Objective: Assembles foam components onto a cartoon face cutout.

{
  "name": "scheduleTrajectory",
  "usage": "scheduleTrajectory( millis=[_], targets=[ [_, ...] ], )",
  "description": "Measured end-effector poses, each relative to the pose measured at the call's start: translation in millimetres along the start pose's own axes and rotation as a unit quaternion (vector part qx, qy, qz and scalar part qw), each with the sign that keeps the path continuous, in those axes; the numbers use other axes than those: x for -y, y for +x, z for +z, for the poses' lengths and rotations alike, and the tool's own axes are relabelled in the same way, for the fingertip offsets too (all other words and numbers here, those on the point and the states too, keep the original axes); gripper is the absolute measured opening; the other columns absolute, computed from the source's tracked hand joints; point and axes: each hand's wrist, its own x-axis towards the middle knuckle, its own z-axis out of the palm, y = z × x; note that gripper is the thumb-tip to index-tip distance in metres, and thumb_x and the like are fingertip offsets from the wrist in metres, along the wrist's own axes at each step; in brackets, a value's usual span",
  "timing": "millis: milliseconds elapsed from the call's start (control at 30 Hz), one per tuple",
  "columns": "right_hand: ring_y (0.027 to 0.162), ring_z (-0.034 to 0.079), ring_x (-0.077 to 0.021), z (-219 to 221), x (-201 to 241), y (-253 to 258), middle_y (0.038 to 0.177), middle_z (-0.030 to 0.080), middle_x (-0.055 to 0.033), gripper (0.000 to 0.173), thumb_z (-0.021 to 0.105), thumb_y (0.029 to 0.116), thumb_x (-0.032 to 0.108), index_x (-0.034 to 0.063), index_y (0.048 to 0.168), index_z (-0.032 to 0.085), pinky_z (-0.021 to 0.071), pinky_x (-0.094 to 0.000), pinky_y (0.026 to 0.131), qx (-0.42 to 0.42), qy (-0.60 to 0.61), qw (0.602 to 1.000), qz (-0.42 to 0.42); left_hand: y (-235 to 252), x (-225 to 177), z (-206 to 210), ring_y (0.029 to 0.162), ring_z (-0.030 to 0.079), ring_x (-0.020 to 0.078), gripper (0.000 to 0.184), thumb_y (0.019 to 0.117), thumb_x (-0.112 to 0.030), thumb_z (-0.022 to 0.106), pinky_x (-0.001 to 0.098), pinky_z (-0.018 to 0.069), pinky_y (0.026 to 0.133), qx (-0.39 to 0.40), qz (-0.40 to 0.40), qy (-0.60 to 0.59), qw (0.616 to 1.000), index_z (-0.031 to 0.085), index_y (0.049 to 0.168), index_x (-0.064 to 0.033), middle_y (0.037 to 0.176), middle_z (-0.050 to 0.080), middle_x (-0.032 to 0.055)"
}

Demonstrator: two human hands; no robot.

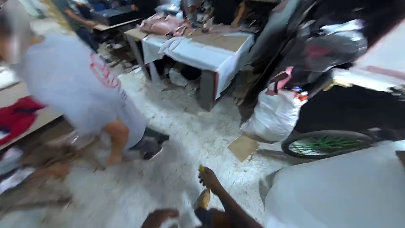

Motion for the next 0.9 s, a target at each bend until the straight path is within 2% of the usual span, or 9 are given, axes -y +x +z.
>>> scheduleTrajectory(
  millis=[100, 200, 267, 400, 567, 667, 733, 800, 900],
  targets=[
    [0.084, 0.072, -0.0253, 58, 59, -23, 0.107, 0.073, -0.0117, 0.037, 0.054, 0.1061, 0.033, 0.0113, 0.135, 0.062, 0.0619, -0.0478, 0.077, 0.215, -0.236, 0.944, -0.087, -72, 11, 2, 0.111, 0.070, 0.0228, 0.027, 0.1031, -0.026, 0.060, 0.0461, 0.0600, 0.099, -0.143, -0.001, 0.006, 0.990, 0.070, 0.123, -0.0107, 0.118, 0.073, 0.0038],
    [0.069, 0.068, -0.0226, 63, 103, -50, 0.102, 0.072, -0.0111, 0.040, 0.052, 0.1066, 0.028, 0.0132, 0.144, 0.052, 0.0595, -0.0422, 0.061, 0.263, -0.279, 0.913, -0.137, -168, -5, 18, 0.114, 0.068, 0.0125, 0.028, 0.1011, -0.033, 0.061, 0.0386, 0.0594, 0.099, -0.200, -0.089, 0.092, 0.971, 0.071, 0.123, -0.0194, 0.122, 0.072, -0.0054],
    [0.062, 0.065, -0.0220, 57, 117, -90, 0.098, 0.072, -0.0106, 0.044, 0.051, 0.1066, 0.026, 0.0174, 0.149, 0.047, 0.0568, -0.0389, 0.054, 0.313, -0.303, 0.887, -0.150, -242, -14, 38, 0.114, 0.068, 0.0140, 0.030, 0.1016, -0.034, 0.060, 0.0406, 0.0585, 0.100, -0.261, -0.129, 0.082, 0.953, 0.071, 0.124, -0.0179, 0.122, 0.072, -0.0039],
    [0.062, 0.064, -0.0239, 66, 104, -202, 0.093, 0.069, -0.0104, 0.034, 0.054, 0.1071, 0.030, 0.0192, 0.139, 0.059, 0.0565, -0.0387, 0.051, 0.420, -0.401, 0.801, -0.144, -370, -28, 108, 0.107, 0.070, 0.0142, 0.025, 0.1001, -0.028, 0.064, 0.0405, 0.0597, 0.096, -0.385, -0.292, 0.035, 0.875, 0.071, 0.119, -0.0132, 0.115, 0.073, -0.0009],
    [0.080, 0.067, -0.0163, 94, 42, -322, 0.109, 0.065, -0.0016, 0.028, 0.065, 0.1006, 0.033, 0.0203, 0.125, 0.068, 0.0624, -0.0400, 0.066, 0.540, -0.544, 0.615, -0.186, -451, -64, 219, 0.101, 0.069, 0.0093, 0.034, 0.0959, -0.048, 0.068, 0.0429, 0.0608, 0.090, -0.279, -0.469, -0.037, 0.837, 0.070, 0.121, -0.0254, 0.112, 0.072, -0.0073],
    [0.095, 0.065, -0.0135, 126, 5, -368, 0.113, 0.065, 0.0024, 0.032, 0.063, 0.1001, 0.039, 0.0278, 0.130, 0.066, 0.0600, -0.0427, 0.079, 0.599, -0.568, 0.497, -0.270, -510, -80, 264, 0.113, 0.065, 0.0145, 0.040, 0.0880, -0.049, 0.077, 0.0478, 0.0572, 0.097, -0.295, -0.511, -0.012, 0.807, 0.069, 0.121, -0.0267, 0.121, 0.067, -0.0050],
    [0.105, 0.065, -0.0157, 148, -11, -401, 0.125, 0.062, -0.0014, 0.037, 0.063, 0.1002, 0.028, 0.0244, 0.137, 0.064, 0.0604, -0.0432, 0.085, 0.633, -0.550, 0.437, -0.326, -544, -85, 292, 0.117, 0.062, 0.0178, 0.047, 0.0794, -0.052, 0.084, 0.0508, 0.0554, 0.098, -0.302, -0.520, -0.009, 0.799, 0.070, 0.117, -0.0263, 0.121, 0.066, -0.0034],
    [0.108, 0.064, -0.0118, 170, -28, -432, 0.133, 0.058, -0.0003, 0.042, 0.057, 0.1002, 0.019, 0.0249, 0.141, 0.061, 0.0615, -0.0377, 0.084, 0.672, -0.515, 0.379, -0.373, -559, -95, 315, 0.108, 0.064, 0.0137, 0.049, 0.0765, -0.061, 0.082, 0.0487, 0.0592, 0.090, -0.313, -0.541, -0.016, 0.780, 0.068, 0.112, -0.0301, 0.113, 0.066, -0.0068],
    [0.104, 0.064, -0.0066, 182, -48, -486, 0.128, 0.061, 0.0059, 0.038, 0.060, 0.1002, 0.021, 0.0295, 0.137, 0.065, 0.0605, -0.0348, 0.083, 0.762, -0.459, 0.264, -0.373, -557, -127, 339, 0.095, 0.067, 0.0166, 0.045, 0.0749, -0.051, 0.083, 0.0523, 0.0606, 0.076, -0.331, -0.591, -0.023, 0.736, 0.067, 0.110, -0.0277, 0.104, 0.066, -0.0039]
  ],
)
